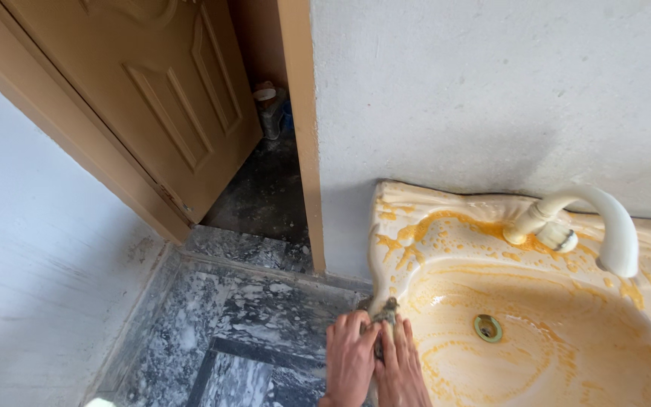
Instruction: The person scrubs a heavily stained bathroom sink with a dark cloth, repeatedly wiping the basin, faucet, and surrounding surfaces. The person moves the cloth around the sink to remove orange discoloration.
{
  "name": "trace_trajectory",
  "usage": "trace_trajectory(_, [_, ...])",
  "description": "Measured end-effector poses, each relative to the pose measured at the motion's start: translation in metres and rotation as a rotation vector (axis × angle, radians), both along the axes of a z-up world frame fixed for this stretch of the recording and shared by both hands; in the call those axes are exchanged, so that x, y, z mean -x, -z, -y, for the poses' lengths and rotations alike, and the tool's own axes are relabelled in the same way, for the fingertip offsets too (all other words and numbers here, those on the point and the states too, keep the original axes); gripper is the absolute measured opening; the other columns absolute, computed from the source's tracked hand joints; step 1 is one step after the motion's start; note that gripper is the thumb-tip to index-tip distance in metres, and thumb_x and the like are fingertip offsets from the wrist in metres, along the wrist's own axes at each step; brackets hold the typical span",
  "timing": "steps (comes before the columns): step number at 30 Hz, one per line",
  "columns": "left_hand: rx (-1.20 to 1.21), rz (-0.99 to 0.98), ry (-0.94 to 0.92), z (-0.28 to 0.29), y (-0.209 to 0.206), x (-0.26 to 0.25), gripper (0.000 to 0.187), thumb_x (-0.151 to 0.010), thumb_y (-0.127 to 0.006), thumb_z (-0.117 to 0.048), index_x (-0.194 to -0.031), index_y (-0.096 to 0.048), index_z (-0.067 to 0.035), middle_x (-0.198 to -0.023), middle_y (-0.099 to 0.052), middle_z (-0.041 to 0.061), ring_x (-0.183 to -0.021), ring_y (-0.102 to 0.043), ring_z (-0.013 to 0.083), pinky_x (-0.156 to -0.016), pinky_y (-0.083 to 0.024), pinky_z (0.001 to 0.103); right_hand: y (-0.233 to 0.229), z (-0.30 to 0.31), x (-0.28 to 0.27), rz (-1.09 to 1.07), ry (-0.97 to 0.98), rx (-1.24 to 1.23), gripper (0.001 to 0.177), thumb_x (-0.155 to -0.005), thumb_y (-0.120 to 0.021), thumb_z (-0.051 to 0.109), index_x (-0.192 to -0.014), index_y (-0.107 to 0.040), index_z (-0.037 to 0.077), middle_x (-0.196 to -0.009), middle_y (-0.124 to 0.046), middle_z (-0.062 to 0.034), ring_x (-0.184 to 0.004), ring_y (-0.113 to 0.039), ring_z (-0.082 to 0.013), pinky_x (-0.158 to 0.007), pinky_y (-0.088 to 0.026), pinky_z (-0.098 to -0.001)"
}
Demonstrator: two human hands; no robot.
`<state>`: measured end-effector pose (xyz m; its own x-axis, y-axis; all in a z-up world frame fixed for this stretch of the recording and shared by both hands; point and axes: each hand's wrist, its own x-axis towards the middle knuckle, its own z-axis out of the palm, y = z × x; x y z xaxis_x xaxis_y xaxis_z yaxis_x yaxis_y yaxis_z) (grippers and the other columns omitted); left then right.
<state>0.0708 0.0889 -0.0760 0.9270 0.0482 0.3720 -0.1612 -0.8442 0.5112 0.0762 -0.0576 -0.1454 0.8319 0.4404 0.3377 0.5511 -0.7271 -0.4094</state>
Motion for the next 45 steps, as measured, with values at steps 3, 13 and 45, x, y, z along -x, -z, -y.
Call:
trace_trajectory(3, [-0.062,-0.247,0.009,-0.004,-0.003,-0.04,0.034,-0.091,-0.068,-0.006,-0.125,-0.068,-0.001,-0.127,-0.062,0.012,-0.124,-0.055,0.0262,-0.106,-0.043,0.044,-0.052,-0.015,-0.045,-0.13,0.034,0.137,0.063,-0.098,-0.045,0.017,-0.155,-0.026,0.0,-0.165,-0.02,-0.026,-0.154,-0.006,-0.0413,-0.121,-0.011,-0.0579])
trace_trajectory(13, [-0.087,-0.429,0.191,0.023,-0.042,-0.128,0.07,-0.109,-0.023,-0.045,-0.152,-0.036,0.008,-0.161,-0.031,0.025,-0.156,-0.015,0.0353,-0.125,-0.006,0.053,-0.117,0.002,-0.214,-0.078,-0.145,0.47,0.084,-0.089,-0.051,0.026,-0.166,-0.017,0.016,-0.172,-0.018,-0.0102,-0.155,-0.007,-0.0295,-0.124,-0.006,-0.0529])
trace_trajectory(45, [-0.053,-0.309,0.161,0.165,-0.043,-0.208,0.088,-0.083,-0.071,-0.014,-0.153,-0.031,0.02,-0.123,-0.067,0.028,-0.121,-0.063,0.0345,-0.124,-0.029,0.042,-0.119,0.14,-0.21,-0.172,0.097,0.469,0.085,-0.087,-0.058,0.03,-0.163,-0.02,0.018,-0.166,-0.021,-0.0082,-0.153,-0.014,-0.029,-0.125,-0.011,-0.0443])
